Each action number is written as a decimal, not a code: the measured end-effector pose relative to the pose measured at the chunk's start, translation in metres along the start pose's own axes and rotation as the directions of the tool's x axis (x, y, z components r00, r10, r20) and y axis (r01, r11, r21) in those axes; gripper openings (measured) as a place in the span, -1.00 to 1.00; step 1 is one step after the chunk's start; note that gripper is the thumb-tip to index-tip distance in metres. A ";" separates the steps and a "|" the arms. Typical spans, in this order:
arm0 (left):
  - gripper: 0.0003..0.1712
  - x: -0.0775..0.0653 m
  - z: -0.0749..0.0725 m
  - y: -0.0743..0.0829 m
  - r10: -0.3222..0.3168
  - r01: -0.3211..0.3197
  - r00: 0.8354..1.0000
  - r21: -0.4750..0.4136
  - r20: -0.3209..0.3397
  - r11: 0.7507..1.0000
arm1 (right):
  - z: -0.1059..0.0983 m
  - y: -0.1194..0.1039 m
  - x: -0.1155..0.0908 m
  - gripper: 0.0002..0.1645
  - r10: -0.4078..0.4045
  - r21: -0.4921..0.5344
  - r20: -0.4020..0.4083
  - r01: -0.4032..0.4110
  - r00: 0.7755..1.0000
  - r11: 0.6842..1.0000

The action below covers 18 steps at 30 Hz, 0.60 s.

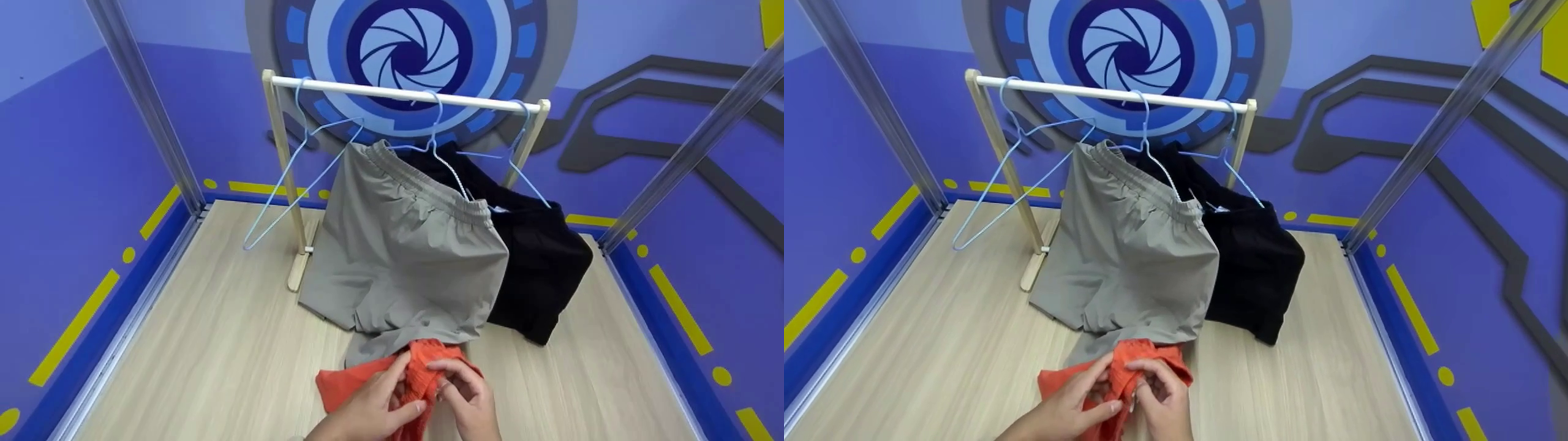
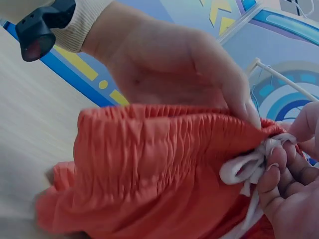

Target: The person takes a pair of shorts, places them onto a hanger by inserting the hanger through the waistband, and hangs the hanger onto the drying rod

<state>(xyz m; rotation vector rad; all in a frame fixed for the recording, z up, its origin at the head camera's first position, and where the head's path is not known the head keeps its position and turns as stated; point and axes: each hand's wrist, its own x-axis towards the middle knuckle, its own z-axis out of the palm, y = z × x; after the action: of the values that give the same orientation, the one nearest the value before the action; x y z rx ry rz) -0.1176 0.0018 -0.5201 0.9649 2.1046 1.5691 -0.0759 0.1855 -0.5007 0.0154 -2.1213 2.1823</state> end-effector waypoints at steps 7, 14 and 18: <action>-0.35 0.002 -0.006 0.001 -0.023 0.007 0.980 -0.083 -0.196 0.997 | -0.010 0.010 -0.001 -0.69 -0.146 -0.007 0.011 0.146 0.989 0.989; -0.48 0.004 -0.024 0.010 0.025 -0.075 0.931 -0.124 -0.365 0.989 | -0.018 0.027 -0.007 -0.61 -0.137 0.025 0.107 0.135 0.985 0.990; -0.51 0.005 -0.032 0.011 0.046 -0.101 0.905 -0.107 -0.422 0.989 | -0.024 0.036 -0.012 -0.63 0.035 -0.049 0.217 -0.025 0.976 0.999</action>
<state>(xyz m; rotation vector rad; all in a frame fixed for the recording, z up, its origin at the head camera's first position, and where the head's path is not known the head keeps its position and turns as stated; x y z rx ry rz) -0.1381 -0.0154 -0.4987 0.7173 2.2212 2.0762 -0.0657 0.2079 -0.5381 0.2310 -2.2977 2.2414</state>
